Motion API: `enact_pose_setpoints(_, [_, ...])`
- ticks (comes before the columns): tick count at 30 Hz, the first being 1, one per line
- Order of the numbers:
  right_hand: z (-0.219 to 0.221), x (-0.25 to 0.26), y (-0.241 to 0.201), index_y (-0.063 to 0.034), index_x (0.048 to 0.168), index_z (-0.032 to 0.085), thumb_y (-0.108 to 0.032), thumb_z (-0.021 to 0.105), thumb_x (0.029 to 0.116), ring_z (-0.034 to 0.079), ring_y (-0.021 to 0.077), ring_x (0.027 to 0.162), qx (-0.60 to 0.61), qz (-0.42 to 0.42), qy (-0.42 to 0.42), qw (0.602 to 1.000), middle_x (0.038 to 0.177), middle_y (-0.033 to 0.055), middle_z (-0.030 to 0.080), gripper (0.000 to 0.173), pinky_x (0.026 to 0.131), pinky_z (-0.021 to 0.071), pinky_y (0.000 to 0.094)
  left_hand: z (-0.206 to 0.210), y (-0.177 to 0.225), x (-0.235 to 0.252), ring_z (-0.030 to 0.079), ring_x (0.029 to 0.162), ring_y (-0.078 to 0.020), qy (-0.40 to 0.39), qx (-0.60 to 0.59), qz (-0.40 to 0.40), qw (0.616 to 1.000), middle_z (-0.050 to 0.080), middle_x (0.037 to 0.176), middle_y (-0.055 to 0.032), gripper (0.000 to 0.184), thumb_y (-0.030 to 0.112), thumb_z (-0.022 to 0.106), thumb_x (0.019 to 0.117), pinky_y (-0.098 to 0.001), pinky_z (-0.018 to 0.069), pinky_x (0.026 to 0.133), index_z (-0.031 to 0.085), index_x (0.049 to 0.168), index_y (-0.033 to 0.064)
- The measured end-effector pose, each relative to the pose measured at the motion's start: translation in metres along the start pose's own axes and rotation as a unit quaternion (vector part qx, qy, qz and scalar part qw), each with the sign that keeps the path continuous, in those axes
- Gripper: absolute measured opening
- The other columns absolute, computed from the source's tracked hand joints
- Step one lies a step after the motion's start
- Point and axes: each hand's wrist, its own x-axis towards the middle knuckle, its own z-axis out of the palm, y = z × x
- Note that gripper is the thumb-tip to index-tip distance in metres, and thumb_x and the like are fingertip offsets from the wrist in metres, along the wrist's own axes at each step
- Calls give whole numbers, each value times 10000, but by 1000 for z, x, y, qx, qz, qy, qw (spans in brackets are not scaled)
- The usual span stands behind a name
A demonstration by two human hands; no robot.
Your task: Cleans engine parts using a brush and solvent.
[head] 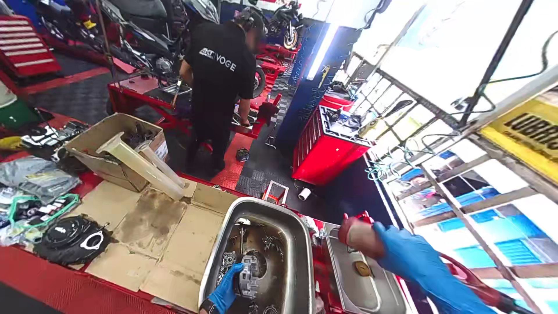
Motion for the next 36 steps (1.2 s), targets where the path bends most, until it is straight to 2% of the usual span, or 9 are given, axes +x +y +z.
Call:
enact_pose_setpoints(2, [-16,-32,-9,-41,1504,457,-436,893,616,578,511,1214,197,20,179,964,1325,327,580,1066,950,482,673,4,11,13,690,1029,-261,-32,-29,-33,999,712,1119,-116,396,410,434,1047,-499,578,871,595,1279,133])
enact_pose_setpoints(3, [-10,-45,-25,-32,1528,421,-493,846,629,550,404,1300,322,37,248,913,1409,265,556,1095,1049,461,580,10,18,17,684,1050,-278,-42,-39,-45,997,708,1142,-115,427,458,418,1047,-527,573,869,600,1287,155])
enact_pose_setpoints(5, [9,-64,-80,-14,1456,434,-353,951,601,623,165,1238,595,67,318,735,1345,95,634,1055,1064,542,364,16,26,21,668,1113,-295,-66,-43,-36,996,695,1209,-107,498,533,421,1027,-573,569,886,593,1336,183])
enact_pose_setpoints(8, [28,-91,-153,3,1392,428,-69,927,632,689,194,1116,771,95,361,517,1211,89,694,913,991,599,414,20,34,25,663,1139,-287,-87,-39,-20,995,689,1240,-97,542,573,443,1013,-577,572,907,581,1369,189])
enact_pose_setpoints(11, [43,-113,-187,-10,1368,396,-1,880,660,691,221,1087,805,131,388,428,1178,102,685,857,949,607,448,28,37,33,621,1198,-376,-50,-56,-103,992,644,1326,-139,653,686,394,971,-672,529,902,538,1420,232])
enact_pose_setpoints(18, [50,-147,-207,-23,1316,456,44,895,613,707,223,1060,799,140,386,438,1135,88,710,831,944,613,445,23,32,43,560,1266,-468,-29,-58,-182,981,574,1424,-203,800,799,325,917,-726,484,922,496,1472,248])
enact_pose_setpoints(30, [24,-146,-215,1,1272,483,28,907,628,721,243,1027,785,115,381,475,1097,109,722,772,931,620,456,19,26,42,560,1266,-462,-46,-55,-207,976,580,1411,-201,754,759,333,941,-732,479,923,503,1458,236])
enact_pose_setpoints(34, [15,-150,-215,-15,1253,507,17,899,642,718,232,1013,798,91,360,474,1077,98,725,726,920,617,447,15,26,51,661,1129,-316,-114,-50,-143,982,678,1235,-122,542,580,353,1034,-585,571,878,568,1345,192])
enact_pose_setpoints(36, [9,-158,-216,-34,1259,529,-11,928,618,725,212,1016,787,89,332,512,1085,69,737,755,924,624,432,16,29,55,676,1097,-273,-132,-60,-127,981,693,1191,-108,494,524,348,1057,-526,585,879,578,1313,170])
